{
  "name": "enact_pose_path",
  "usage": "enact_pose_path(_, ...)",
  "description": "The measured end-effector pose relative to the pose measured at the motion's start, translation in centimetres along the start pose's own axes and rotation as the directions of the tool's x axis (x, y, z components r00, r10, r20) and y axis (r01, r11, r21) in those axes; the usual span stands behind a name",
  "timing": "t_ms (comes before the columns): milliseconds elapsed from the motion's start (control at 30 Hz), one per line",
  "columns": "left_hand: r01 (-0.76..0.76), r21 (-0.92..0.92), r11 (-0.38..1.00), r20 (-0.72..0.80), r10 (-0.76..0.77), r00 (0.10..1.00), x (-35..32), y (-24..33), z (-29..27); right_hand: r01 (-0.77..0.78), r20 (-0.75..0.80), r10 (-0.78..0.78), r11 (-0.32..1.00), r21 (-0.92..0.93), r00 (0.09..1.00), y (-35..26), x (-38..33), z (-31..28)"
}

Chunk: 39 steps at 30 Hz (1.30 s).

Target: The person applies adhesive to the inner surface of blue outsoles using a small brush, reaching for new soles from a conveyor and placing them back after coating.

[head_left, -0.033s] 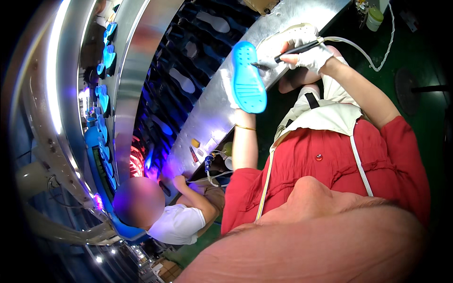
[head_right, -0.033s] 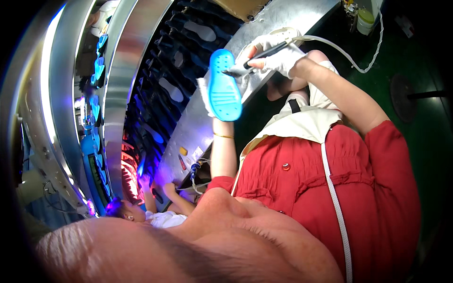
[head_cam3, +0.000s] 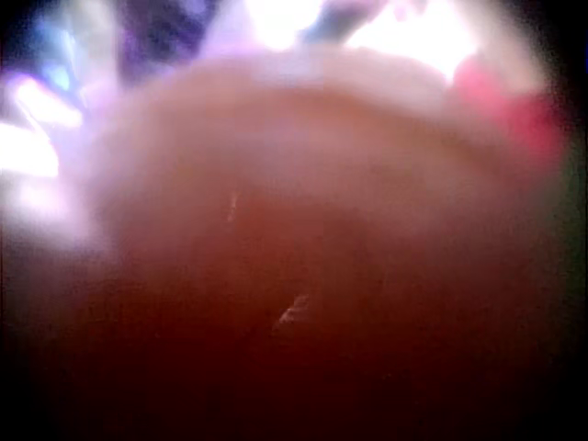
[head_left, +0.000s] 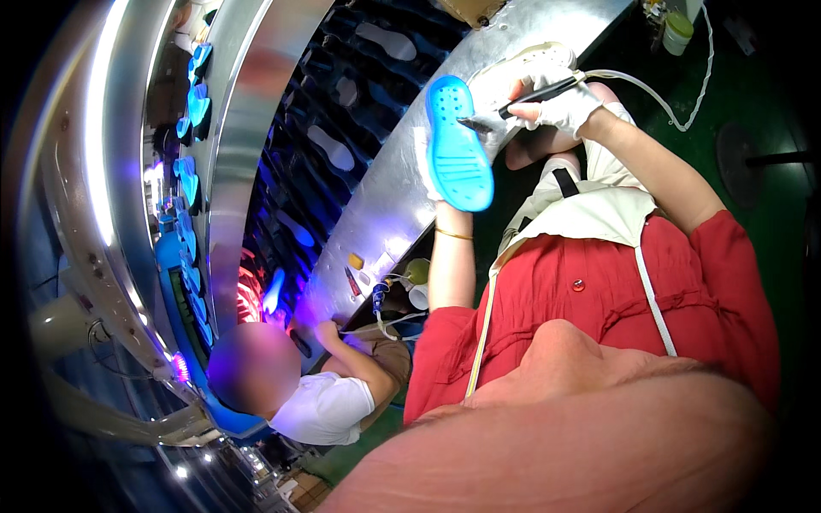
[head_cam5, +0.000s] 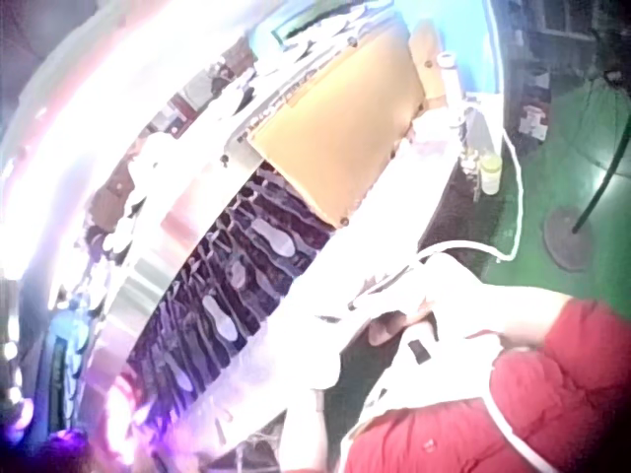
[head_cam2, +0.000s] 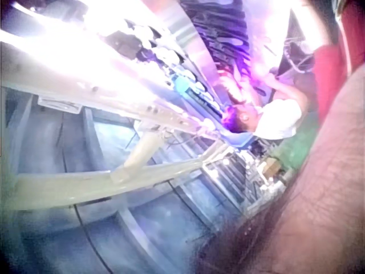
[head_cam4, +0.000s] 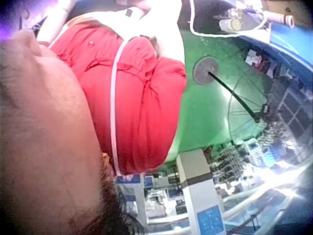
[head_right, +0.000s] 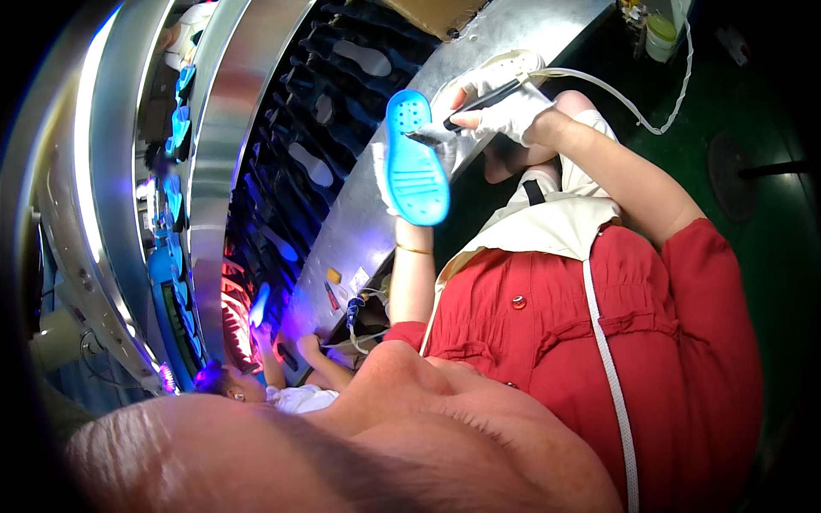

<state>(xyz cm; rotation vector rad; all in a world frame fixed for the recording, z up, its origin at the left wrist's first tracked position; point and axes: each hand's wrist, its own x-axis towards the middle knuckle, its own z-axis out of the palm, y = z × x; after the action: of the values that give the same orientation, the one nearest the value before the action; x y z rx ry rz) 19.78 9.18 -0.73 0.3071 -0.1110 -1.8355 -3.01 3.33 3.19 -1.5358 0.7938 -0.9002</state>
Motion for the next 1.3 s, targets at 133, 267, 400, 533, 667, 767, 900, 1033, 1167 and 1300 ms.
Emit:
enact_pose_path(133, -0.033, 0.060, 0.998, 0.060, 0.029, 0.998, 0.0, -4.4, 2.3, -0.016, -0.073, 0.039, 0.957, 0.289, 0.997, 0.8, 0.2, -0.2)
enact_pose_path(267, -0.115, 0.203, 0.972, 0.135, 0.088, 0.987, 1.1, -6.1, 1.8, 0.091, -0.113, -0.083, 0.994, 0.063, 0.990, -0.7, 0.3, 0.7)
enact_pose_path(400, -0.146, 0.254, 0.956, 0.075, 0.130, 0.989, 1.8, -6.4, 1.9, 0.226, 0.047, -0.231, 0.970, 0.091, 0.972, -1.5, -2.1, 0.7)
enact_pose_path(533, -0.196, 0.304, 0.932, 0.006, 0.204, 0.979, 2.1, -6.1, 2.3, 0.055, 0.015, -0.061, 0.965, 0.255, 0.998, -1.3, -1.7, 0.6)
enact_pose_path(667, -0.260, 0.336, 0.905, -0.057, 0.295, 0.954, 2.5, -5.1, 2.5, 0.540, 0.053, -0.540, 0.822, -0.180, 0.840, -0.8, -2.5, 1.6)
enact_pose_path(767, -0.289, 0.340, 0.895, -0.091, 0.338, 0.937, 2.5, -4.5, 2.7, 0.034, 0.149, -0.066, 0.978, 0.206, 0.987, -1.8, -3.3, 1.5)
enact_pose_path(900, -0.296, 0.331, 0.896, -0.101, 0.345, 0.933, 2.7, -3.7, 3.3, 0.481, 0.056, -0.478, 0.864, -0.149, 0.877, -0.2, -2.8, 1.7)
enact_pose_path(1033, -0.250, 0.282, 0.926, -0.128, 0.294, 0.947, 2.8, -2.5, 3.0, 0.296, 0.179, -0.271, 0.946, -0.131, 0.946, -1.1, -3.2, 1.8)
enact_pose_path(1167, -0.267, 0.332, 0.905, -0.116, 0.320, 0.940, 2.9, -1.9, 3.2, -0.097, 0.163, 0.061, 0.970, 0.221, 0.985, 0.5, -3.4, 1.2)
enact_pose_path(1300, -0.243, 0.404, 0.882, -0.149, 0.325, 0.934, 3.5, -1.6, 3.6, 0.201, 0.191, -0.190, 0.979, -0.038, 0.963, -1.0, -4.0, 1.9)
